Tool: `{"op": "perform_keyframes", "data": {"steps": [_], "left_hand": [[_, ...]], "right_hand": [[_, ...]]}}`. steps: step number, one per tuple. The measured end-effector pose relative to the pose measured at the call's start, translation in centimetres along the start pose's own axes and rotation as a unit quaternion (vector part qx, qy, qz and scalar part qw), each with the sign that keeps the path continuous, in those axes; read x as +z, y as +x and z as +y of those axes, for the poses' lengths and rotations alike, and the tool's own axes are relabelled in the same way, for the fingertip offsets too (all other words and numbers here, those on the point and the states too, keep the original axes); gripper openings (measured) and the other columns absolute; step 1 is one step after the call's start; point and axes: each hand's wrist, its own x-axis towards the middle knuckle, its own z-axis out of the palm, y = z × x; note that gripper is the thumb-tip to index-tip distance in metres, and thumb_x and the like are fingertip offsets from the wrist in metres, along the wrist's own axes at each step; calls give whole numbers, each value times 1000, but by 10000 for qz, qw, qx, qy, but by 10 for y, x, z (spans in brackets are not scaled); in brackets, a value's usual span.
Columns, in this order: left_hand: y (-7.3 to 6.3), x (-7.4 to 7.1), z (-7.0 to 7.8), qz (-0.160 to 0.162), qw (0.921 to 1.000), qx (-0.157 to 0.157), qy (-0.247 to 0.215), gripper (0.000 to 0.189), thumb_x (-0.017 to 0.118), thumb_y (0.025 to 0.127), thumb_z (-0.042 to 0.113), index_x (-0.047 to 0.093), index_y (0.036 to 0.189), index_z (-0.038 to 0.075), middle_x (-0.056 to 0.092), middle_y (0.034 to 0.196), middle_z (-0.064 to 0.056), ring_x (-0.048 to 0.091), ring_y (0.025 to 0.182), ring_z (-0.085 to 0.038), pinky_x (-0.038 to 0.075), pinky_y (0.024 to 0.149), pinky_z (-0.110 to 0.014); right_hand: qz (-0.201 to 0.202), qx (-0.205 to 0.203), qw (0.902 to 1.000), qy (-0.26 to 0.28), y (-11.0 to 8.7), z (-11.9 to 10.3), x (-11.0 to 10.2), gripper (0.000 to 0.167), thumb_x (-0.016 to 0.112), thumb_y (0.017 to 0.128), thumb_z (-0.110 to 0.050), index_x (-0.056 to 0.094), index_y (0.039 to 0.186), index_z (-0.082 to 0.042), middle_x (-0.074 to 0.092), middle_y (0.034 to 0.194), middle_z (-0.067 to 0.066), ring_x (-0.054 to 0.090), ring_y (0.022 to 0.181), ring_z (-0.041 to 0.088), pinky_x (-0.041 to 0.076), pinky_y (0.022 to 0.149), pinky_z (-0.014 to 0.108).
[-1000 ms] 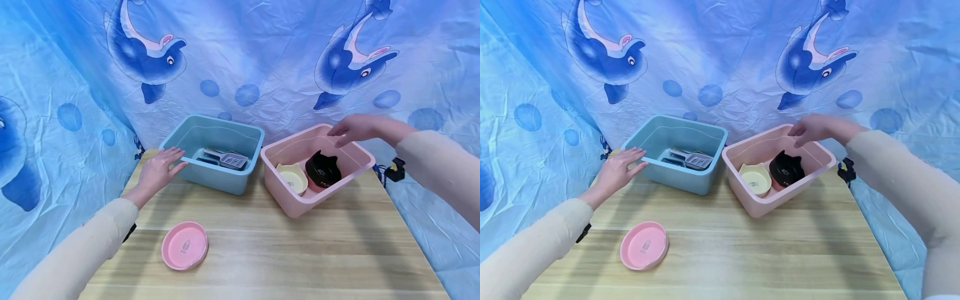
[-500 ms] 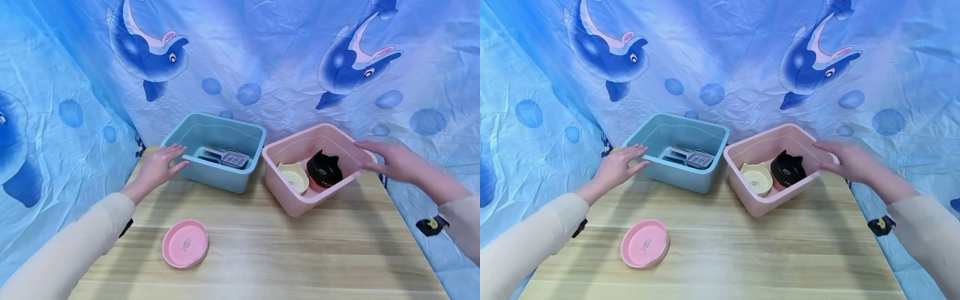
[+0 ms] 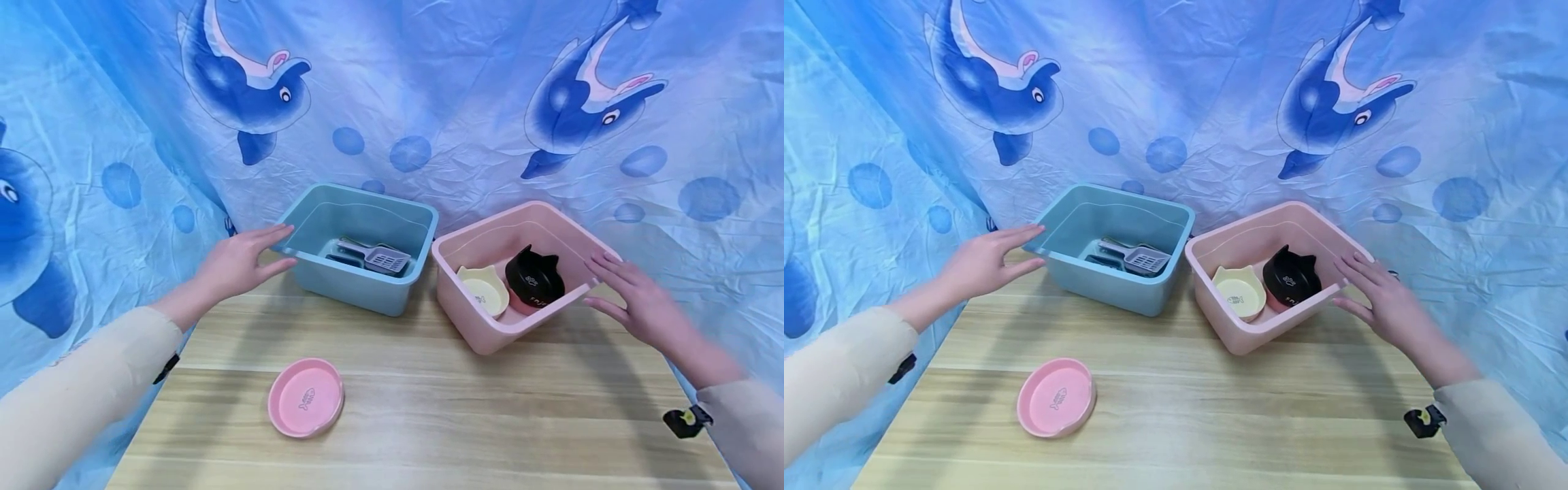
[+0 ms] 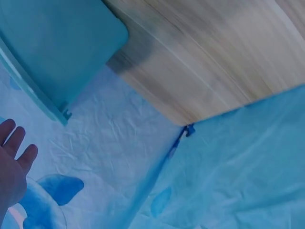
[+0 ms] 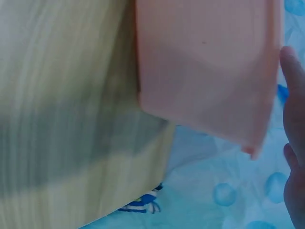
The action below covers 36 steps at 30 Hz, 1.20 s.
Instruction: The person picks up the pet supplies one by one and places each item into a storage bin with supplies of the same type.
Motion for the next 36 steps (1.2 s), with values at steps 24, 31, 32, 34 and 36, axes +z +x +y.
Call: {"op": "perform_keyframes", "data": {"steps": [24,31,32,34,36], "left_hand": [[-51,-15,-12,-1677,9838,-146,-610,71,79,94,56,66,148,12,68,143,-19,74,108,-39,58,102,-60],[-47,18,-8,-2664,9497,-179,-1636,73,83,92,51,65,148,7,67,145,-17,67,129,-38,56,107,-57],[-46,22,-8,-2833,9416,-194,-1808,73,84,92,48,64,148,6,67,145,-18,67,129,-39,56,107,-56],[-44,30,-5,-3151,9240,-241,-2152,73,84,93,43,62,148,0,66,144,-23,67,129,-41,55,109,-55],[-43,38,-4,-3419,9076,-365,-2407,72,84,94,39,61,147,-3,65,144,-25,67,129,-41,55,109,-52]], "right_hand": [[1275,47,9917,171,-16,2,45,69,47,104,-67,68,146,-17,60,155,2,45,151,10,24,126,16],[1331,2,9909,176,-13,3,43,68,48,104,-66,68,146,-16,63,150,9,46,150,10,25,124,13],[1309,12,9912,171,-13,3,42,69,47,104,-67,67,147,-17,64,149,11,46,150,10,25,124,13],[1265,24,9918,163,-13,2,42,70,46,104,-68,66,149,-18,65,146,16,45,150,9,24,124,13],[1225,45,9923,152,-12,2,44,72,45,103,-69,65,149,-18,66,144,19,45,151,9,24,124,14]]}}
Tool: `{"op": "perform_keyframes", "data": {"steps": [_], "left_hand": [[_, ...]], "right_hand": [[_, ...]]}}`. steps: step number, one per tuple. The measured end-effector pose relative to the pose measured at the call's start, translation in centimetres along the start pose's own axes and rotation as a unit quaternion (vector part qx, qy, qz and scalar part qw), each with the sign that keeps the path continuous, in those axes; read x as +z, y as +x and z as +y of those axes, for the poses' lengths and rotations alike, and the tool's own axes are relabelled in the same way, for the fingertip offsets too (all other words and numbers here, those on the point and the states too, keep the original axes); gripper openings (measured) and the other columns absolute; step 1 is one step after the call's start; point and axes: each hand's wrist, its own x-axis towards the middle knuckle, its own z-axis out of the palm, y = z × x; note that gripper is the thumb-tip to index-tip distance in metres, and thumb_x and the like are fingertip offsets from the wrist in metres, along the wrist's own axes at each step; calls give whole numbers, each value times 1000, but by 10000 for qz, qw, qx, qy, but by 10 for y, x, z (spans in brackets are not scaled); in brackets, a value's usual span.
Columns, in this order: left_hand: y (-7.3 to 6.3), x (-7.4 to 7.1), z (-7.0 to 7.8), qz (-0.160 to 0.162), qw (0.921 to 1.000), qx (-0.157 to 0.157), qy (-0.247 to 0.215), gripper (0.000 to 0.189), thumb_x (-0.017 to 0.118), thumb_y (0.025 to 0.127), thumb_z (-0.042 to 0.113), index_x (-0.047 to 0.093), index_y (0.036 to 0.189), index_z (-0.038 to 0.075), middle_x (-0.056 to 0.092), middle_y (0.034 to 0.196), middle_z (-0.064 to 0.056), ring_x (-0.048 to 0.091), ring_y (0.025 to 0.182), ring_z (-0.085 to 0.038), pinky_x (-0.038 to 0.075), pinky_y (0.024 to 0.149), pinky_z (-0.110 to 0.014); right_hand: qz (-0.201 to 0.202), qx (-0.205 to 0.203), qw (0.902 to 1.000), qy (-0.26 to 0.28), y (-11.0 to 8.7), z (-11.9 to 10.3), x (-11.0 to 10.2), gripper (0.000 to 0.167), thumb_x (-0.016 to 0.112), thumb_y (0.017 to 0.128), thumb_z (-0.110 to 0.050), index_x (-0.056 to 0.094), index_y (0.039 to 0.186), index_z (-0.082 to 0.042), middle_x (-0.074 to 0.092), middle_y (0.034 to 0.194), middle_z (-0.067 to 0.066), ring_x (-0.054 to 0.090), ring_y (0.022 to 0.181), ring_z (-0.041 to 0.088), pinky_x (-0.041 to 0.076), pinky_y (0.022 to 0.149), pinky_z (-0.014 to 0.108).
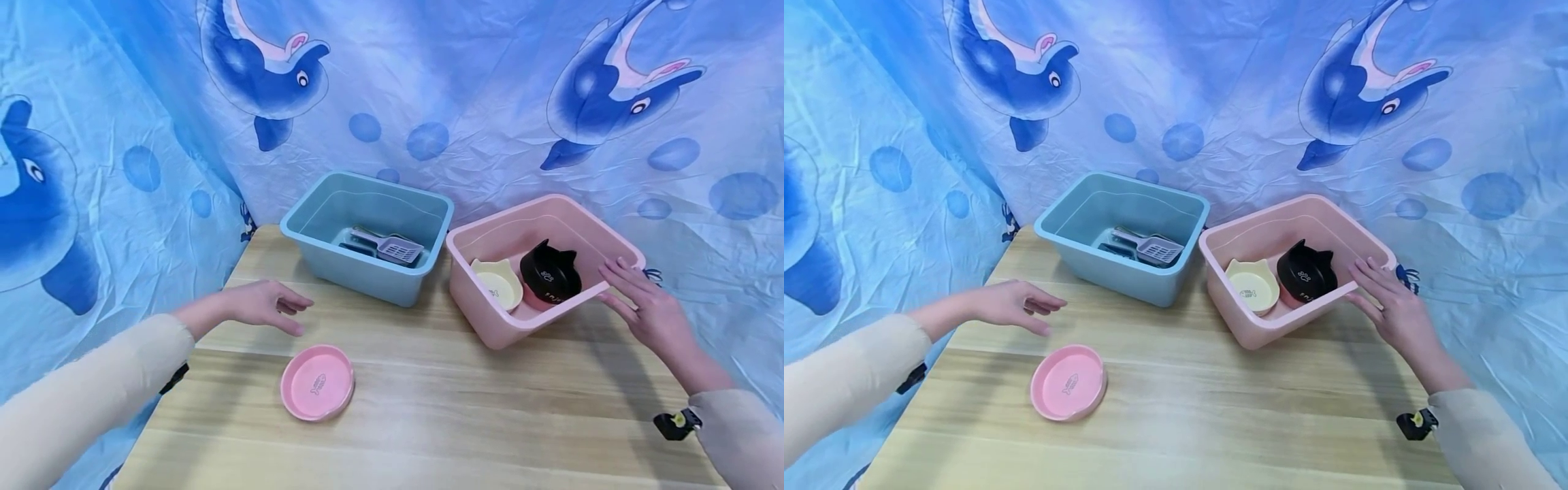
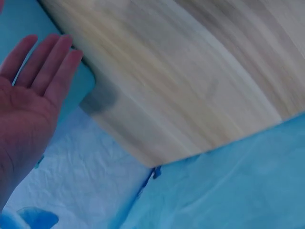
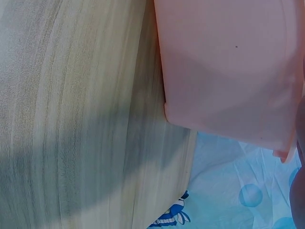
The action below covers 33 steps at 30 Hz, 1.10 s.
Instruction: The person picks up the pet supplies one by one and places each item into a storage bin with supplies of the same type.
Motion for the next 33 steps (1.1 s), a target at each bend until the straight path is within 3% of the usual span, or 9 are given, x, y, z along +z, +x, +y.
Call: {"op": "perform_keyframes", "data": {"steps": [7,12,17,26,33], "left_hand": [[17,10,-8,-598,9955,-464,-575,65,81,97,35,62,144,-6,68,142,-20,68,130,-32,55,110,-47],[26,16,-7,-976,9849,-995,-1026,57,79,98,34,68,140,-2,71,139,-15,70,126,-26,59,106,-45],[33,21,-9,-1223,9729,-1335,-1436,46,77,99,34,74,132,2,76,130,-11,73,118,-23,62,100,-42],[37,38,-12,-1249,9534,-1672,-2179,29,77,99,24,81,118,3,81,108,-17,79,91,-17,66,75,-29],[35,47,-13,-1061,9560,-1690,-2150,26,76,97,16,81,118,1,81,102,-17,77,81,-13,66,69,-27]], "right_hand": [[-108,58,9999,-108,1,1,3,76,43,103,-71,66,147,-14,66,144,20,47,150,15,26,126,18],[-48,73,9999,-76,0,2,2,76,45,103,-70,68,145,-12,66,144,21,46,151,11,25,126,17],[24,59,10000,-36,-1,3,0,71,47,104,-69,67,147,-16,67,142,21,45,150,6,24,124,14],[-3,-14,10000,-6,2,2,0,70,48,104,-67,68,146,-15,67,142,20,46,149,9,26,124,14],[-27,30,10000,34,3,2,-1,72,47,103,-69,67,147,-16,67,142,21,46,149,8,26,124,14]]}}
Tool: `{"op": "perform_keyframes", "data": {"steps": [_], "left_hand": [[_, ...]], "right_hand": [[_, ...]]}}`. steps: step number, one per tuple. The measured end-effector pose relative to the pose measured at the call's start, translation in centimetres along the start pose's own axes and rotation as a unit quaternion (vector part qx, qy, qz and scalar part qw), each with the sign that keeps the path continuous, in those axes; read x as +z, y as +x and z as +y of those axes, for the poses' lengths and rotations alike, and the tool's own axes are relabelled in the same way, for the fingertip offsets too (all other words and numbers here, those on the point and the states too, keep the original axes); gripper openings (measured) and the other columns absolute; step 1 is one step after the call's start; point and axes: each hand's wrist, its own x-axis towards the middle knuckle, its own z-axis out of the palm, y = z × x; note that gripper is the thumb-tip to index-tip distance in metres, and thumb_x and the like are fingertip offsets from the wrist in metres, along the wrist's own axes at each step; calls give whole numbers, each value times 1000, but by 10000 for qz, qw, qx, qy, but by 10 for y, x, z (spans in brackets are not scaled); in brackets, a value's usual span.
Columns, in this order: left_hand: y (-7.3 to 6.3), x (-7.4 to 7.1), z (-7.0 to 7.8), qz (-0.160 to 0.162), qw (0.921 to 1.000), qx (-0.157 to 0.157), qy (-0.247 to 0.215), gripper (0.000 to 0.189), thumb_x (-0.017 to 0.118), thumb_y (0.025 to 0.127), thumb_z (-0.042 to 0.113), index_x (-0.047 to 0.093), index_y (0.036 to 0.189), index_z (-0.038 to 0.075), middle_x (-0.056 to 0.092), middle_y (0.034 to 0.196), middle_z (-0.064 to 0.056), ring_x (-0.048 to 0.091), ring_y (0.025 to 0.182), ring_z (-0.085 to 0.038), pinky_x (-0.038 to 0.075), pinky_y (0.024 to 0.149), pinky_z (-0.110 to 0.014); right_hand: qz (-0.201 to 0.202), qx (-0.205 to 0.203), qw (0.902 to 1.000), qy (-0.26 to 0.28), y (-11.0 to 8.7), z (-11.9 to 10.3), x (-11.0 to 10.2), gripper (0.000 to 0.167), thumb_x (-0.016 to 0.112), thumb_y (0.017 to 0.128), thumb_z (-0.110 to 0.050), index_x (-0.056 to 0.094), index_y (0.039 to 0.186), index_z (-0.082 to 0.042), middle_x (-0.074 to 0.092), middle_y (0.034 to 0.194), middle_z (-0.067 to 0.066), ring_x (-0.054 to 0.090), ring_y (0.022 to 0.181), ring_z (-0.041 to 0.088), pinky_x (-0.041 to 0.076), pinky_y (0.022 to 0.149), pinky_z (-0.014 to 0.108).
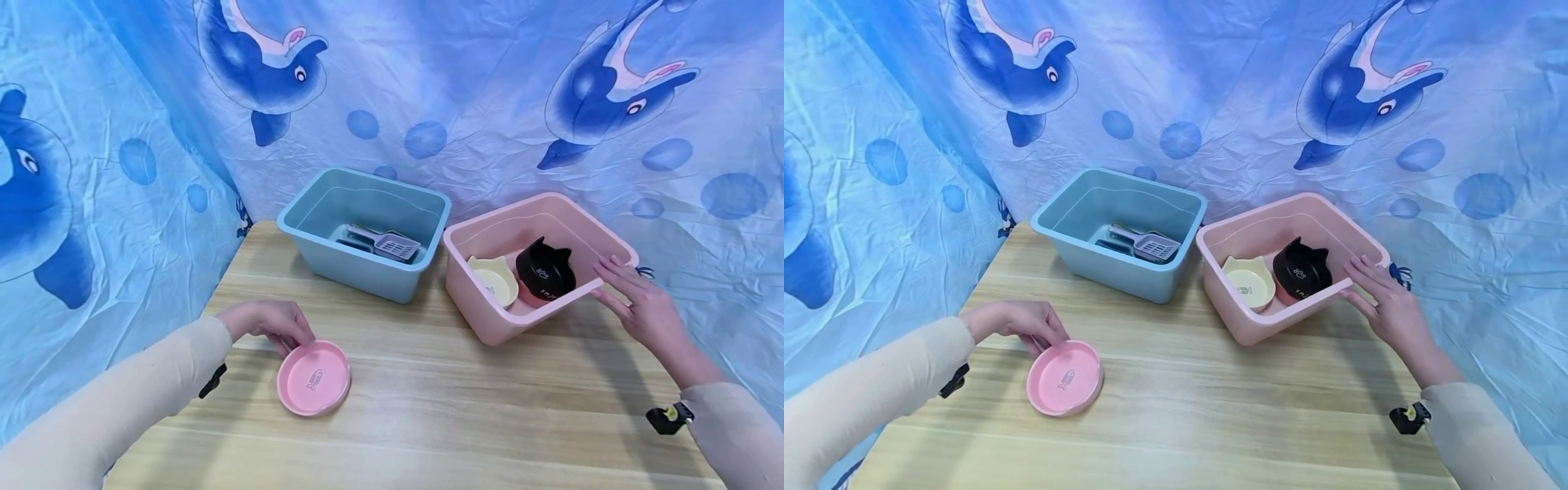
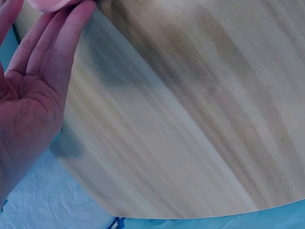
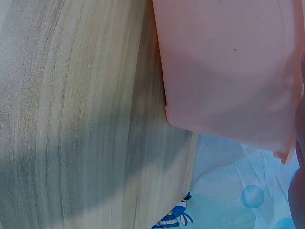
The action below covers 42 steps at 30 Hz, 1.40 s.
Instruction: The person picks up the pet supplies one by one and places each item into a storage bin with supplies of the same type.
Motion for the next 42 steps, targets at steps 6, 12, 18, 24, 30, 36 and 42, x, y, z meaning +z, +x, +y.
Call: {"op": "perform_keyframes", "data": {"steps": [6,12,18,24,30,36,42], "left_hand": [[3,5,-4,239,9996,86,126,26,80,92,10,81,116,1,82,98,-15,75,76,-11,65,66,-26],[6,10,-4,490,9983,128,281,24,84,88,6,82,112,2,82,95,-13,74,71,-10,64,62,-24],[8,14,-6,706,9968,183,313,22,85,86,1,82,108,0,82,92,-13,75,70,-12,64,61,-25],[9,13,-9,780,9962,211,318,21,83,87,0,82,108,-1,81,91,-13,73,69,-10,64,60,-25],[9,13,-13,735,9968,280,131,22,84,85,-1,81,107,-3,81,90,-15,74,67,-11,65,61,-26],[4,12,-10,634,9974,314,124,21,84,86,-1,81,106,-3,81,89,-15,73,65,-10,64,61,-26],[-13,0,12,534,9972,270,439,18,83,88,3,83,106,1,81,87,-10,71,65,-8,62,62,-23]], "right_hand": [[-1,37,10000,18,0,0,0,71,48,103,-69,67,147,-17,67,142,21,47,149,9,26,123,13],[-43,133,9998,106,-1,1,-1,75,47,101,-72,68,146,-16,67,143,20,43,149,3,24,122,10],[31,105,9999,98,-2,0,0,74,48,102,-71,71,143,-13,68,141,21,43,148,0,24,119,6],[53,116,9999,79,-2,0,2,75,48,101,-72,71,142,-14,68,141,20,45,148,1,24,119,6],[36,119,9999,99,-1,1,3,75,47,100,-73,70,144,-16,68,141,19,45,147,2,24,119,7],[49,89,9999,99,-1,0,3,76,48,101,-72,72,140,-12,69,140,20,46,147,2,24,118,5],[71,65,9999,78,-3,1,2,74,48,101,-71,72,141,-13,68,140,20,43,147,-2,23,116,3]]}}
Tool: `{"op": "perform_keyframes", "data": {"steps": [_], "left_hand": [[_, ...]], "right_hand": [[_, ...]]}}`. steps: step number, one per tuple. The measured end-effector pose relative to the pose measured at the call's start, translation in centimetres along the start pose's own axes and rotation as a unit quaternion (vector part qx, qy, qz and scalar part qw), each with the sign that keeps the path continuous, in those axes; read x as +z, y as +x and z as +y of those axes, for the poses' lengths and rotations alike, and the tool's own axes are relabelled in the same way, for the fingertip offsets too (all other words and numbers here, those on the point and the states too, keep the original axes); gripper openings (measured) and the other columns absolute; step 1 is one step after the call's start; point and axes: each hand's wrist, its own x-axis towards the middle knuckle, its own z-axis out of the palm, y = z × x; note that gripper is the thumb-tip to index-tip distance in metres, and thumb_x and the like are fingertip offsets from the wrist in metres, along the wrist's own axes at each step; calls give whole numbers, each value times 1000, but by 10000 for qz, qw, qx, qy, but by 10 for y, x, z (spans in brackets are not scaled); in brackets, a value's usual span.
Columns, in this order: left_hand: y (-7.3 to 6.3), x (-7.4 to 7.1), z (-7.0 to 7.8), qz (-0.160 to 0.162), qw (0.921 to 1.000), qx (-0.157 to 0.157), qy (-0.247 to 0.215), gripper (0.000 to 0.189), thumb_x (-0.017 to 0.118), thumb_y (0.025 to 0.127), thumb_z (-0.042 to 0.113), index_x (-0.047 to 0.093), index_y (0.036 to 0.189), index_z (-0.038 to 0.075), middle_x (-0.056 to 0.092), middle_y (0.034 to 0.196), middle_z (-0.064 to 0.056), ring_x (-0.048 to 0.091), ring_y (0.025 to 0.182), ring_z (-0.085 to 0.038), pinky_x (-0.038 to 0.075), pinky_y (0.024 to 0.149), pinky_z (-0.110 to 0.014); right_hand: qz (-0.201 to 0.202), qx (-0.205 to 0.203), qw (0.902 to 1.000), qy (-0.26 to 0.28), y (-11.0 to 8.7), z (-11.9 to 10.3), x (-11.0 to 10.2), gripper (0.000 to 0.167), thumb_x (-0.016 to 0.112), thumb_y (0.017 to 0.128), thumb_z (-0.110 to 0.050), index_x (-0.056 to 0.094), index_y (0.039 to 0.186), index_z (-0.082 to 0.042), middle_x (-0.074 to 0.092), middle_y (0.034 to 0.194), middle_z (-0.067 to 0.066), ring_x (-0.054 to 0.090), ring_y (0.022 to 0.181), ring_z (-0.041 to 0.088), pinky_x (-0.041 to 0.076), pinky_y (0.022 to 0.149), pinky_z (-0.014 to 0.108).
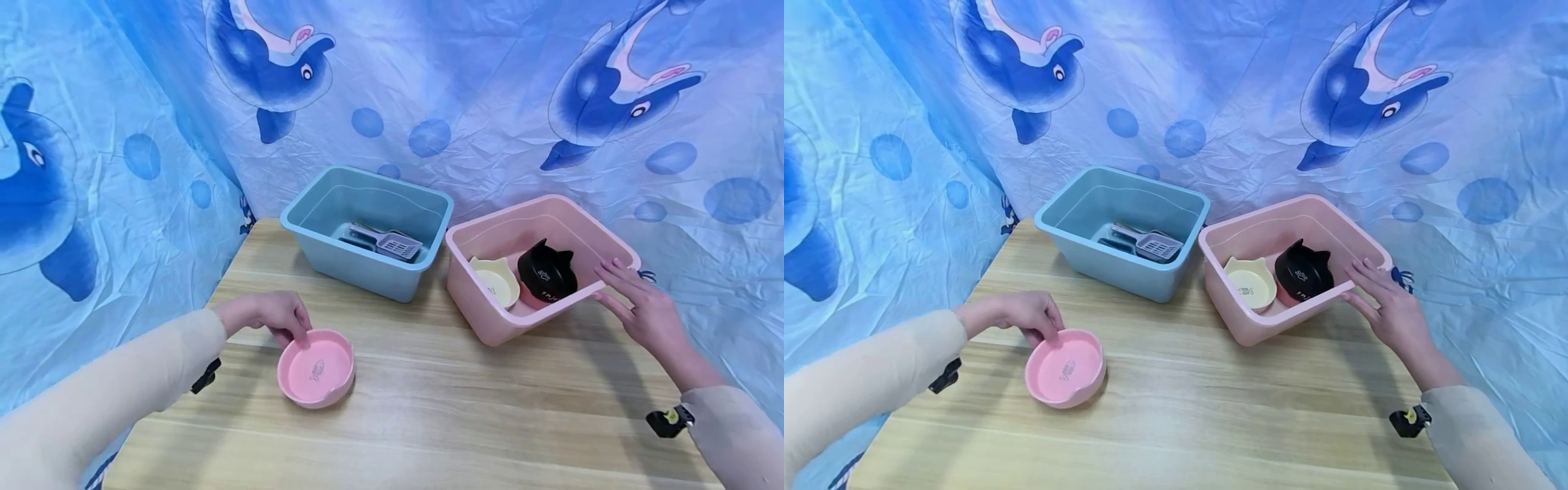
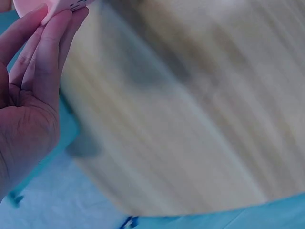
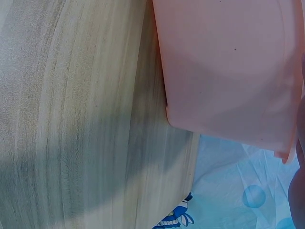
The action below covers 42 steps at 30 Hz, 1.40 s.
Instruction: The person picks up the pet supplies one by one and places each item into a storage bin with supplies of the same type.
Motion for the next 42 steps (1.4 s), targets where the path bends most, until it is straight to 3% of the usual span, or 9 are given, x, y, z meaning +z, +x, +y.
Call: {"op": "perform_keyframes", "data": {"steps": [8,12,22,27,31,38,42], "left_hand": [[-37,-33,54,-206,9992,129,315,19,81,91,4,81,110,-1,81,90,-8,72,69,-9,65,70,-26],[-52,-52,85,-147,9986,196,477,19,82,90,3,81,108,-3,81,89,-8,73,70,-10,66,71,-28],[-59,-93,179,6,9930,313,1139,21,81,94,7,81,114,-2,81,96,-9,77,79,-14,67,77,-32],[-50,-104,221,59,9895,465,1371,23,75,98,4,78,118,-5,81,99,-10,77,82,-15,67,79,-31],[-27,-104,255,68,9848,567,1640,24,73,99,4,76,121,-6,80,100,-10,76,83,-15,67,84,-33],[15,-93,316,58,9824,638,1755,22,73,101,6,76,121,-2,81,101,-8,79,87,-16,66,88,-33],[40,-81,344,-11,9807,802,1781,26,73,101,6,75,126,-1,80,98,-6,78,85,-14,65,90,-32]], "right_hand": [[4,-1,10000,-24,0,-1,-1,81,46,99,-75,74,136,-9,69,136,23,40,146,-8,21,114,1],[-8,-4,10000,-52,1,-1,-1,81,46,98,-76,74,137,-11,69,137,21,42,147,-5,21,114,1],[-55,85,9999,-97,-4,1,-6,81,45,98,-77,73,139,-12,69,140,19,41,147,-5,19,114,1],[-203,178,9994,-201,-2,1,-8,72,53,99,-71,70,144,-18,67,144,16,45,148,3,22,120,7],[-248,192,9992,-236,-2,2,-11,70,54,100,-69,70,144,-18,68,144,15,50,147,10,22,121,8],[-243,92,9996,-150,2,1,-11,70,51,101,-69,68,147,-20,68,143,16,54,146,17,25,121,9],[-201,80,9996,-155,3,1,-11,72,47,101,-71,68,147,-20,69,141,17,57,144,21,24,119,7]]}}
